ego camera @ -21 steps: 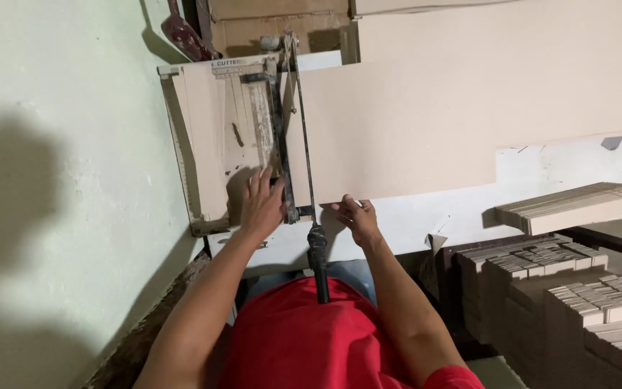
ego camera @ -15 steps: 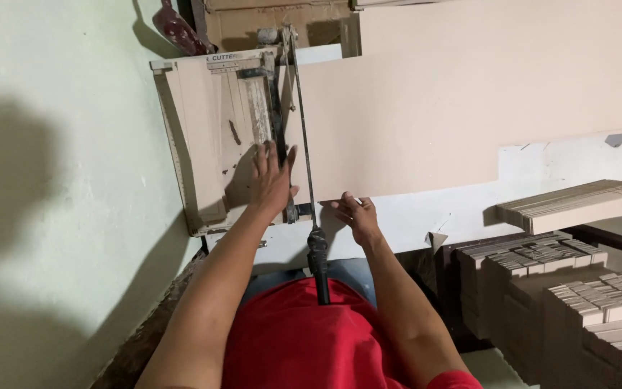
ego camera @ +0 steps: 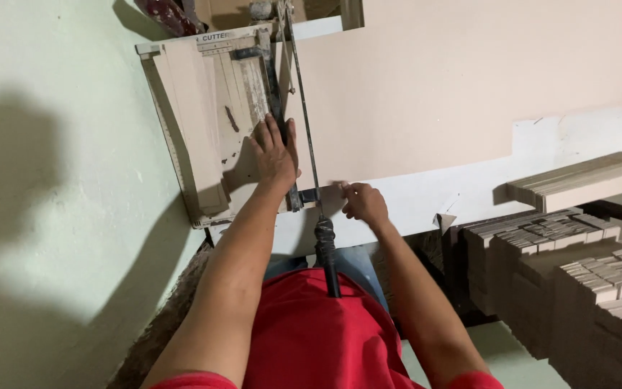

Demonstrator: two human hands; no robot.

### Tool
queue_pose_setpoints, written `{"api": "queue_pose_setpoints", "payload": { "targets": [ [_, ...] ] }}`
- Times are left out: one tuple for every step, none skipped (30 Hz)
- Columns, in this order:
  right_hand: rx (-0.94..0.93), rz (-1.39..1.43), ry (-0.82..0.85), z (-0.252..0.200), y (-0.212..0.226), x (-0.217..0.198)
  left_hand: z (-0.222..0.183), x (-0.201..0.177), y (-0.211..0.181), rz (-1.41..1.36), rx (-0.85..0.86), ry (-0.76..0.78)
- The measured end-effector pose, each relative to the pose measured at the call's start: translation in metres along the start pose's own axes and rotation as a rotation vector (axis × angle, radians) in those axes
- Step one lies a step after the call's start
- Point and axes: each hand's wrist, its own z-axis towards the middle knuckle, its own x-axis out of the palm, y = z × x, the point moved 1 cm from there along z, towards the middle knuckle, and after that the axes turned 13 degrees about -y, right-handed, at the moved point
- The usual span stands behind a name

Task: Using a manual guillotine cutter to slice large cardboard sheets into smaller, uniform strips.

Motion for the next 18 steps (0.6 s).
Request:
{"api": "queue_pose_setpoints", "payload": {
  "targets": [
    [0.003, 0.002, -0.006, -0.038, 0.021, -0.016, 0.000, 0.002, 0.000, 0.000, 0.006, -0.002],
    [-0.120, -0.022, -0.036, -0.074, 0.045, -0.034, 0.001, 0.003, 0.000, 0.048, 0.005, 0.004],
    [-0.242, -0.046, -0.068, -0.111, 0.069, -0.050, 0.002, 0.004, 0.000, 0.095, 0.003, 0.011],
    [-0.244, -0.045, -0.070, -0.139, 0.085, -0.058, 0.004, 0.007, 0.002, 0.096, 0.003, 0.008],
    [-0.242, -0.161, 0.012, -0.166, 0.101, -0.064, 0.007, 0.011, 0.004, 0.085, 0.008, 0.011],
    [-0.235, -0.277, 0.095, -0.195, 0.116, -0.071, 0.008, 0.015, 0.005, 0.074, 0.017, 0.017],
    [-0.232, -0.275, 0.093, -0.197, 0.115, -0.059, 0.008, 0.017, 0.006, 0.074, 0.021, 0.017],
    [-0.193, -0.281, 0.066, -0.197, 0.112, -0.049, 0.009, 0.019, 0.006, 0.027, 0.018, 0.004],
    [-0.155, -0.286, 0.038, -0.197, 0.110, -0.039, 0.011, 0.021, 0.006, -0.021, 0.014, -0.010],
    [-0.158, -0.284, 0.038, -0.188, 0.093, -0.016, 0.013, 0.026, 0.007, -0.018, 0.013, -0.012],
    [-0.194, -0.267, -0.050, -0.178, 0.077, 0.006, 0.015, 0.030, 0.008, -0.018, 0.010, -0.008],
    [-0.230, -0.251, -0.140, -0.167, 0.060, 0.026, 0.017, 0.034, 0.007, -0.020, 0.008, -0.005],
    [-0.233, -0.250, -0.141, -0.138, 0.032, 0.057, 0.018, 0.028, 0.008, -0.019, 0.006, -0.008],
    [-0.271, -0.253, -0.225, -0.114, 0.001, 0.089, 0.014, 0.024, 0.007, -0.031, 0.012, -0.010],
    [-0.308, -0.256, -0.310, -0.090, -0.029, 0.120, 0.010, 0.020, 0.006, -0.043, 0.017, -0.012],
    [-0.307, -0.253, -0.319, -0.092, -0.026, 0.118, 0.014, 0.026, 0.008, -0.042, 0.024, -0.019],
    [-0.296, -0.205, -0.297, -0.095, -0.023, 0.116, 0.017, 0.031, 0.011, -0.041, 0.027, -0.021],
    [-0.292, -0.166, -0.272, -0.097, -0.024, 0.111, 0.020, 0.038, 0.011, -0.048, 0.024, -0.024]
  ]
}}
